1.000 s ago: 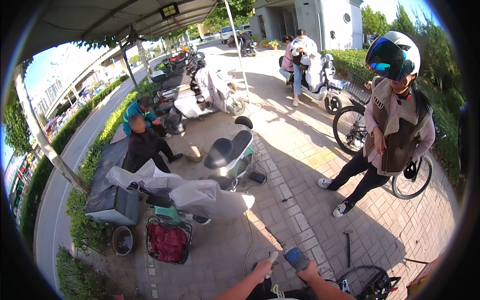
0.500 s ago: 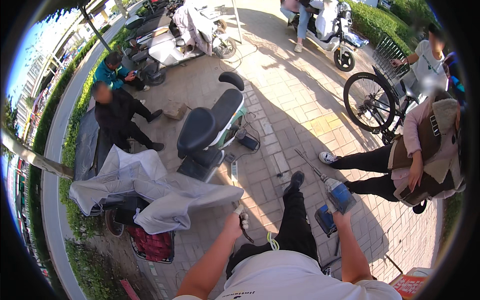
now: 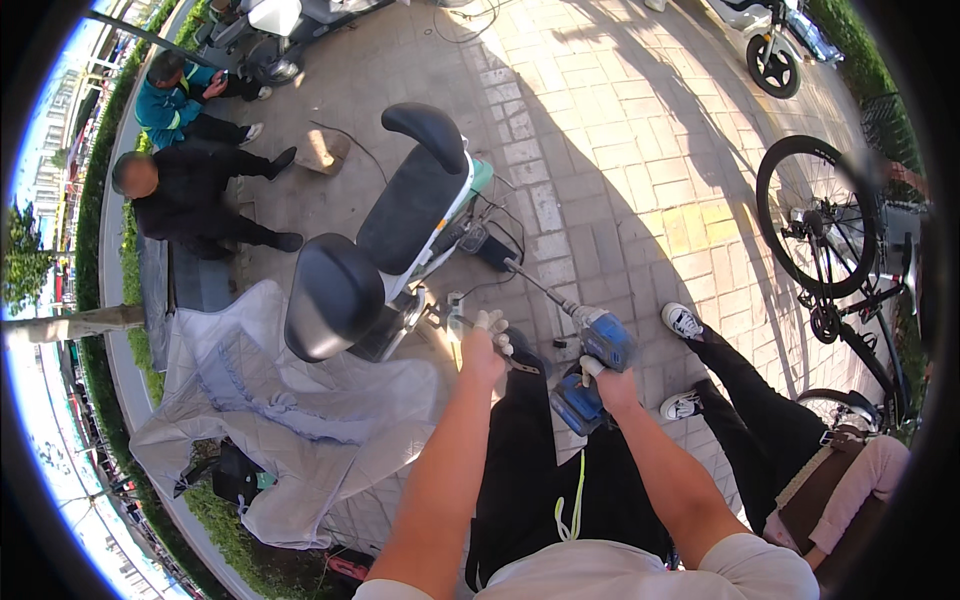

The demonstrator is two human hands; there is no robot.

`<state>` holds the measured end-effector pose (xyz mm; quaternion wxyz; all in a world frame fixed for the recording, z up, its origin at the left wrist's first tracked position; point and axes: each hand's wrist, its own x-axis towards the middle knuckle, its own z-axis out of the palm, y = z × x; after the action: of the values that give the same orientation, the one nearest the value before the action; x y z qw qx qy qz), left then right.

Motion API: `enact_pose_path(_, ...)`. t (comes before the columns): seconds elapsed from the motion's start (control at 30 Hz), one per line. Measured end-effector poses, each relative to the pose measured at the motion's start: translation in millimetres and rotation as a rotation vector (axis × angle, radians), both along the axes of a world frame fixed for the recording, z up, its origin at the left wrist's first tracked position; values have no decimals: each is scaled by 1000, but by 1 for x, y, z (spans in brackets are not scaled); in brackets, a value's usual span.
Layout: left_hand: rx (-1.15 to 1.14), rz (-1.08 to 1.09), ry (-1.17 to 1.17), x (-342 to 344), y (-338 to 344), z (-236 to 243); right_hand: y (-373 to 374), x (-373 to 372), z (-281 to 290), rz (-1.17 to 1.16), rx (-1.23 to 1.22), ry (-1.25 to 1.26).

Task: The person retrieves a cordless impact wrench from a cluttered workshop and uses it to remove and reinstall bolts on the rear suspension of a light green scooter. They also use pliers and a screwdriver to adjust components near the rear wheel and fender.

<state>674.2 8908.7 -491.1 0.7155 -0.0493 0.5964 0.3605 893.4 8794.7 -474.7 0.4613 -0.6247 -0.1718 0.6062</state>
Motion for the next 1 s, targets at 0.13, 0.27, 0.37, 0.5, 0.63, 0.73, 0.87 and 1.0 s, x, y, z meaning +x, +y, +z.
enact_pose_path(0.13, -23, -102, 48, 24, 77, -117, 48, 8, -88, -57, -34, 264)
enact_pose_path(0.27, 13, -53, -23, 36, 117, -253, 78, 7, -231, -11, -143, 374)
enact_pose_path(0.37, 83, 27, -54, 22, 124, -349, 92, 0, -327, 86, -157, 396)
enact_pose_path(0.5, 132, -9, 61, 5, 145, -415, 103, -24, -447, 77, -102, 494)
enact_pose_path(0.63, 214, -122, 258, -16, 164, -448, 110, -56, -524, 30, -75, 595)
enact_pose_path(0.73, 246, -164, 339, -21, 171, -467, 121, -66, -556, 19, -20, 671)
enact_pose_path(0.87, 296, -188, 417, -26, 178, -478, 129, -76, -580, 28, 8, 705)
enact_pose_path(1.0, 285, -201, 504, -30, 175, -480, 124, -87, -566, 16, -28, 808)
